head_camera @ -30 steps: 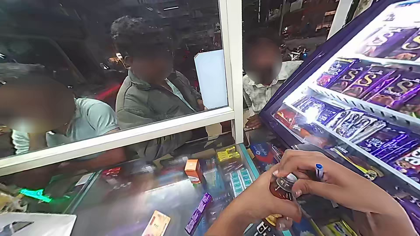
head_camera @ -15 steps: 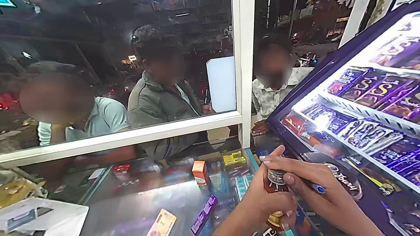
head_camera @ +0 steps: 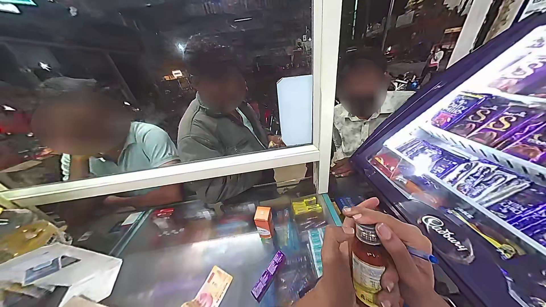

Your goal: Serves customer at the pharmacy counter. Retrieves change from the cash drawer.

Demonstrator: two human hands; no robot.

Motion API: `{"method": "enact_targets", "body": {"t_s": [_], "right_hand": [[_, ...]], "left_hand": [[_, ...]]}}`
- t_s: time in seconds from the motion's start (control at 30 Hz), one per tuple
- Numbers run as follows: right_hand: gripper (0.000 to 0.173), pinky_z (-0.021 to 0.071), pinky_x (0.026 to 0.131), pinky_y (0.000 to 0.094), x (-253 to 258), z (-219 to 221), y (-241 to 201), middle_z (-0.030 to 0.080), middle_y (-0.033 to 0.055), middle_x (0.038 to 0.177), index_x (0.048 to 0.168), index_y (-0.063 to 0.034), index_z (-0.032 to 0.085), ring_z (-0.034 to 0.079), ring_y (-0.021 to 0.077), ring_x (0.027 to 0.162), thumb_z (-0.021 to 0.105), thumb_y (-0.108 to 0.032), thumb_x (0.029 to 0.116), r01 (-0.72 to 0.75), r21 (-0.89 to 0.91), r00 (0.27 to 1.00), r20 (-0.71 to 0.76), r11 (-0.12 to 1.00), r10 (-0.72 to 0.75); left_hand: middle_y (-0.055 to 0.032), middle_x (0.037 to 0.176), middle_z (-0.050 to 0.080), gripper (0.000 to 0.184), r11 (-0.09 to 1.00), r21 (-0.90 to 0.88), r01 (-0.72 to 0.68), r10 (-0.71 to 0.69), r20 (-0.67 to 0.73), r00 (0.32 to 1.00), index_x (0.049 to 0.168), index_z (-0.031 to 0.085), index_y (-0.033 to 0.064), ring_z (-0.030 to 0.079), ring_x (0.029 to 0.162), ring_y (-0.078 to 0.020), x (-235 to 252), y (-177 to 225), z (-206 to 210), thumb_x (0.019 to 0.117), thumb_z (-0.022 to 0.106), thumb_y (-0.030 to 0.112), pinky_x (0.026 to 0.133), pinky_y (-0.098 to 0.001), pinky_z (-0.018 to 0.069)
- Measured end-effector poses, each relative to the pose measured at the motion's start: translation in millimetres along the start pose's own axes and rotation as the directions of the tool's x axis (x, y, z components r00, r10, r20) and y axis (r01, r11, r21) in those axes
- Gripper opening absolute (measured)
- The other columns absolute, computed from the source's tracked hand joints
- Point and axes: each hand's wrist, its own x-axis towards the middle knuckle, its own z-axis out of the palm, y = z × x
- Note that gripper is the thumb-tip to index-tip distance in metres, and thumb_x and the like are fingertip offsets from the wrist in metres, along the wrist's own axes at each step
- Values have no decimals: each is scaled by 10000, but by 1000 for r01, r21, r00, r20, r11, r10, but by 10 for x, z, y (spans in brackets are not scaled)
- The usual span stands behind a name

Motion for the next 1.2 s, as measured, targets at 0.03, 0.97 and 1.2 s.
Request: {"method": "enact_targets", "body": {"t_s": [0.03,0.97,1.2], "right_hand": [[406,588,941,249,-15,4,-11,769,-20,1112,1168,-139,747,720,82,1045,423,-377,1107,12,-6,1000,-10,1000,-12],[304,557,837,112,-34,47,-90,740,-94,1186,1313,-199,679,687,-47,965,545,-323,1070,2,-86,1000,-6,996,-3],[307,547,903,130,-11,-46,-128,750,-31,1134,1247,-106,659,679,-35,1066,506,-318,1086,245,-464,969,100,851,-224]], "left_hand": [[-10,809,726,360,1000,-9,-7,7,-7,1000,1103,706,216,676,614,-76,-9,-19,9,930,549,489,535,-218,539],[4,1157,638,707,793,602,-97,204,-111,973,1485,369,-10,656,961,-8,81,149,3,1086,86,500,810,-195,568],[-106,1275,573,663,664,744,-77,213,-90,973,1479,387,-71,582,1062,30,63,233,21,1106,121,408,943,-162,486]]}}
